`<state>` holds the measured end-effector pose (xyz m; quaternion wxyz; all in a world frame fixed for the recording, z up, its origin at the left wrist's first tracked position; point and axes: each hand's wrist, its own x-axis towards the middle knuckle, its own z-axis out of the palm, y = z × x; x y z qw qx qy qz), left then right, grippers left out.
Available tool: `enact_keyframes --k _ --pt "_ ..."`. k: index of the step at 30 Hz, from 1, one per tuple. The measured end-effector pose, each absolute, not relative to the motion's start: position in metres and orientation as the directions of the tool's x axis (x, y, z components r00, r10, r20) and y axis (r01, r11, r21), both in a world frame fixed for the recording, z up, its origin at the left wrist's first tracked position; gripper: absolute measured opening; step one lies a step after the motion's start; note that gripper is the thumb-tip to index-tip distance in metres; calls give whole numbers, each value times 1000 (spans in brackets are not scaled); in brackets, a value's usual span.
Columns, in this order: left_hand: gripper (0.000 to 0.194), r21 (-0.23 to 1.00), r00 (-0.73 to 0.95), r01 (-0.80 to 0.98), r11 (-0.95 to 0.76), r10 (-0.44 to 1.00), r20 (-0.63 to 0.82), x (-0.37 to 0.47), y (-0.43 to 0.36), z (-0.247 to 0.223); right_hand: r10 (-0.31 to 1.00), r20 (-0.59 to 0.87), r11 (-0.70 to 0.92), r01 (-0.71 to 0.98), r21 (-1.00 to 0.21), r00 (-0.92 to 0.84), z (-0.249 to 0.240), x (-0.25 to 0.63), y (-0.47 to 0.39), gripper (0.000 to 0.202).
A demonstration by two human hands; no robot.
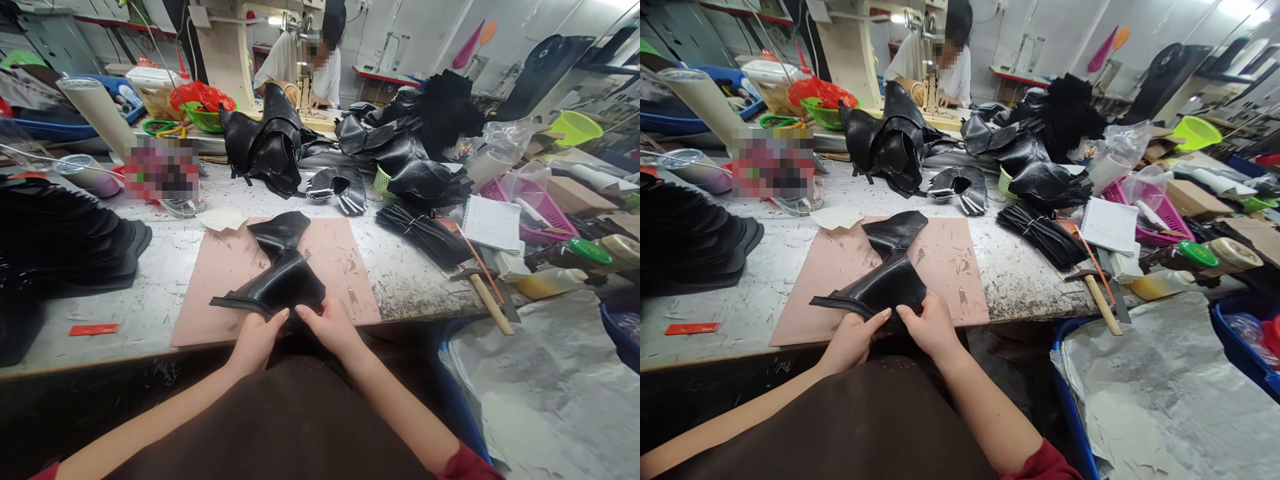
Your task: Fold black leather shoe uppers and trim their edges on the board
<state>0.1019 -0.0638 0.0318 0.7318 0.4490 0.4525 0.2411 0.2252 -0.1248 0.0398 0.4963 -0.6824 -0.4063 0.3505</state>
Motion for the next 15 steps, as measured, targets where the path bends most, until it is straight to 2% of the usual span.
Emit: enact_keyframes --k 3,5,9,10,12,15 --pt "38 917 510 21 398 785 -353 102 -65 30 892 -77 -195 226 -954 445 39 225 -126 15" --pt "43 946 498 72 315 811 -308 102 -64 30 885 -74 -216 264 -940 460 38 228 -128 16" --pt "20 894 412 386 227 825 -387 101 -63 38 870 -25 -253 404 -879 492 39 239 -132 25" --pt "21 873 402 440 211 823 -401 102 -63 40 868 -29 -272 426 -863 496 40 241 -132 27" --pt "28 865 415 470 176 821 -392 103 -64 42 868 -107 -334 410 -849 485 43 242 -134 26" --pt "38 857 430 499 130 821 -375 104 -64 40 851 -318 -448 262 -855 418 45 242 -135 19"
